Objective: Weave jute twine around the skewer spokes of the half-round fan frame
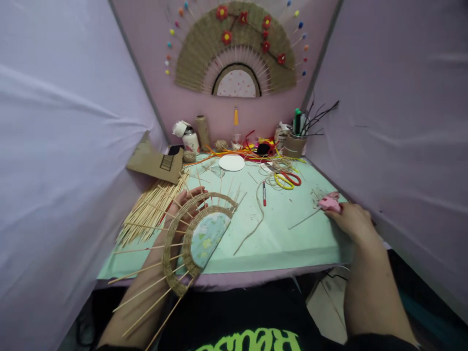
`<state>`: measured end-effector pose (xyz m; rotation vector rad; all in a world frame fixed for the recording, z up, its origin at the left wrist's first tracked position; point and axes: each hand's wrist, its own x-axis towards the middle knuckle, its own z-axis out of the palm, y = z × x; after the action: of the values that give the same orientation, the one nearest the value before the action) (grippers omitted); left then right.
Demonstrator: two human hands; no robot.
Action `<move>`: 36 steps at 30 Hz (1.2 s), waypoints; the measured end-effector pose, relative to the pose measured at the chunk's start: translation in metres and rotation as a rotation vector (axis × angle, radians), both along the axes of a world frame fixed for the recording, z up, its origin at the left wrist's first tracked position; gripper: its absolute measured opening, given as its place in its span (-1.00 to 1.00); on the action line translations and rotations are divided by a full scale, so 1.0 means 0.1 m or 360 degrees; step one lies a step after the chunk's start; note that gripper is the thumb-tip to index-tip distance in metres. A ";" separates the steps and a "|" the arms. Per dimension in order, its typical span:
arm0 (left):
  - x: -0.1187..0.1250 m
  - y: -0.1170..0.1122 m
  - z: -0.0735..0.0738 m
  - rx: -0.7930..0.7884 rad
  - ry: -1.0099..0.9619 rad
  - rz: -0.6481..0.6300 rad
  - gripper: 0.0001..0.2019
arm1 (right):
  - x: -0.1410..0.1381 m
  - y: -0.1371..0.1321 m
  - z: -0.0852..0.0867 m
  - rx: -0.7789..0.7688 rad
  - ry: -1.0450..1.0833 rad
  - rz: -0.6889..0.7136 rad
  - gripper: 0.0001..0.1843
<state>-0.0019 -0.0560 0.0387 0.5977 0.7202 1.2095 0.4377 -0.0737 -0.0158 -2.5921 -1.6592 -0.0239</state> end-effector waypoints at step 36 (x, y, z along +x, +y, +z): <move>0.10 -0.20 -0.08 0.0164 -0.0385 -0.0002 -0.73 | -2.21 -0.45 0.40 0.0458 0.2199 0.1092 -0.52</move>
<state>0.0081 -0.0765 0.0311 0.5251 0.4561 1.2970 0.2162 -0.1185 0.0237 -1.0540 -1.5208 1.1234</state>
